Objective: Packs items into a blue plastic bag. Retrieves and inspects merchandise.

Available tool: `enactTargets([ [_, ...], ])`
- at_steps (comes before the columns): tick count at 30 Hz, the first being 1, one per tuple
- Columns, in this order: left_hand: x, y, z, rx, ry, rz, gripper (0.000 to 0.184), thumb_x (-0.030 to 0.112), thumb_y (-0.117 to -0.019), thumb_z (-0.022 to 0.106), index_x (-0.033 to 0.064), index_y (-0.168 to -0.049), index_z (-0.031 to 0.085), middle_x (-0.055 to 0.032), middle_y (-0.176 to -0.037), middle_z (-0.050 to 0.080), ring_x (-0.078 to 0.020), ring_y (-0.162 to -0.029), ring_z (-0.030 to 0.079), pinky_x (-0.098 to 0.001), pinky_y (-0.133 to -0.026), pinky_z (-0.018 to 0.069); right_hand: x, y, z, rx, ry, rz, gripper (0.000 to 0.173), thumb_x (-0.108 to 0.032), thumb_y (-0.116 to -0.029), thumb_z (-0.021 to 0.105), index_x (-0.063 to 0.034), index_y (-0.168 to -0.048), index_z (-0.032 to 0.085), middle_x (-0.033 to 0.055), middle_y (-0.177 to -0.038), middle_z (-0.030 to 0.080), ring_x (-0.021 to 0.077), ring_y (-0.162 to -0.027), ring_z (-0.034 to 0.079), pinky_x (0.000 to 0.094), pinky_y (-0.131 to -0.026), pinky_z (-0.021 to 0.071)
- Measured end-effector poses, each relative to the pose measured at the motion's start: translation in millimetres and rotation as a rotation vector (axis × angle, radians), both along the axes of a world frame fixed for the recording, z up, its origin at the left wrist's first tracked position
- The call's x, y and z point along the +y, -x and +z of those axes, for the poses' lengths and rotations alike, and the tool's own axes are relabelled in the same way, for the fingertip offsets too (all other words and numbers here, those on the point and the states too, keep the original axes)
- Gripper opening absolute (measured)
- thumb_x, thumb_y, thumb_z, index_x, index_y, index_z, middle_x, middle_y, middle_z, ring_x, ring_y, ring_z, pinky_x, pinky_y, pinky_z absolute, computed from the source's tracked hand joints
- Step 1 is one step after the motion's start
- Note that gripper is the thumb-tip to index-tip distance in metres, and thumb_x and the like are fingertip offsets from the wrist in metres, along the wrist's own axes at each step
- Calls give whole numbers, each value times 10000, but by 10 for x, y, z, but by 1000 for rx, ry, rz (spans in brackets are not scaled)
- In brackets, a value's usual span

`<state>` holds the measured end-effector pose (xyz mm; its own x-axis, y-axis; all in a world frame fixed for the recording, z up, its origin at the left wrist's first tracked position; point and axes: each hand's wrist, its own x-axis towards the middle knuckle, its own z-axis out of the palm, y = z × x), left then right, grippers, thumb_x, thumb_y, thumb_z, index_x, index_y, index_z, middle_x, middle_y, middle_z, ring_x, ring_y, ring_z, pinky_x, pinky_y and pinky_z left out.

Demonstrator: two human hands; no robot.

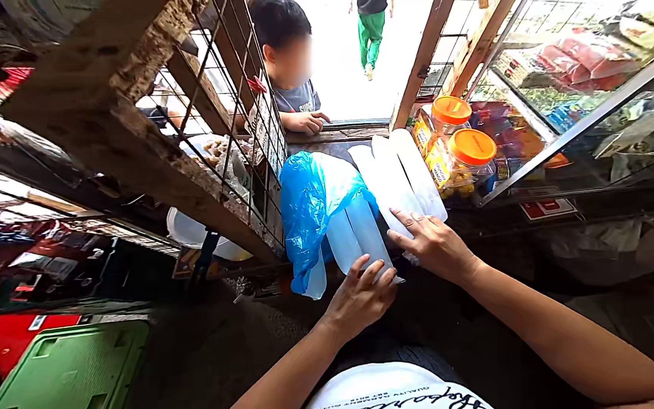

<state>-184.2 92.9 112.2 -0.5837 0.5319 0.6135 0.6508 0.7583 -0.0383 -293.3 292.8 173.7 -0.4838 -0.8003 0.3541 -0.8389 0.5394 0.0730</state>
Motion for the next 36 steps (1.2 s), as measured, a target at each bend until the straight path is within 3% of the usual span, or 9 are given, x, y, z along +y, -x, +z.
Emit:
enactTargets([
  [8, 65, 110, 157, -13, -43, 224, 175, 71, -944, 615, 171, -896, 749, -24, -1159, 730, -276, -1163, 650, -562, -1102, 384, 237, -237, 539, 31, 249, -58, 302, -164, -908, 632, -145, -1192, 733, 154, -1303, 685, 283, -881, 718, 403, -733, 572],
  [14, 414, 419, 632, 17, -338, 222, 553, 374, -908, 718, 67, -1357, 619, -157, -1295, 650, -313, -1121, 639, -465, -1000, 468, 330, -514, 850, 58, 260, -28, 332, -212, -926, 620, -163, -1246, 694, 123, -1281, 697, 251, -853, 686, 367, -702, 531],
  [17, 493, 700, 815, 95, -353, 209, 458, 219, -806, 747, 73, -1237, 705, -99, -1151, 723, -288, -1046, 664, -436, -896, 495, 362, -601, 957, 44, 337, 6, 352, -253, -948, 622, -154, -1285, 650, 114, -1278, 695, 229, -895, 670, 343, -741, 514],
  [21, 451, 756, 1133, 67, -485, 161, 509, 413, -659, 846, 75, -1029, 758, -75, -950, 739, -244, -800, 682, -368, -601, 527, 485, -487, 895, -149, 686, 18, 605, -435, -924, 729, -197, -1428, 494, 50, -1416, 585, 93, -1195, 612, 228, -946, 528],
  [23, 444, 690, 1346, 2, -588, 179, 596, 558, -670, 829, 74, -1011, 754, -52, -888, 717, -190, -758, 664, -337, -597, 521, 446, -471, 718, -249, 756, -39, 780, -542, -879, 751, -224, -1506, 412, 25, -1516, 486, 81, -1277, 554, 260, -1016, 499],
  [26, 454, 550, 1665, -156, -756, 151, 629, 612, -687, 808, 59, -975, 724, -24, -867, 711, -86, -773, 677, -276, -636, 542, 201, -568, 408, -257, 769, -164, 816, -554, -873, 729, 33, -1403, 526, 175, -1230, 680, 131, -1136, 638, 288, -968, 512],
  [29, 402, 482, 1835, -379, -904, -9, 584, 519, -709, 854, 56, -1027, 697, 26, -885, 701, 4, -819, 677, -206, -694, 573, 142, -679, 440, -290, 783, -179, 795, -502, -893, 724, 51, -1415, 489, 96, -1142, 725, -68, -1091, 628, 115, -930, 494],
  [34, -167, 530, 1601, -544, -439, 133, 678, 628, -961, 505, 88, -1356, 612, -92, -1239, 652, -231, -1083, 639, -463, -858, 536, 500, -840, 586, -623, 672, -152, 810, -499, -879, 725, 52, -1420, 478, 19, -1062, 725, -126, -945, 632, 89, -815, 532],
  [36, -371, 599, 1300, -562, -253, 469, 646, 486, -934, 672, 15, -1370, 602, -237, -1329, 599, -441, -1207, 571, -625, -919, 470, 640, -867, 569, -939, 654, -119, 791, -491, -888, 739, -1, -1445, 464, -29, -1070, 734, -41, -912, 695, 183, -781, 612],
])
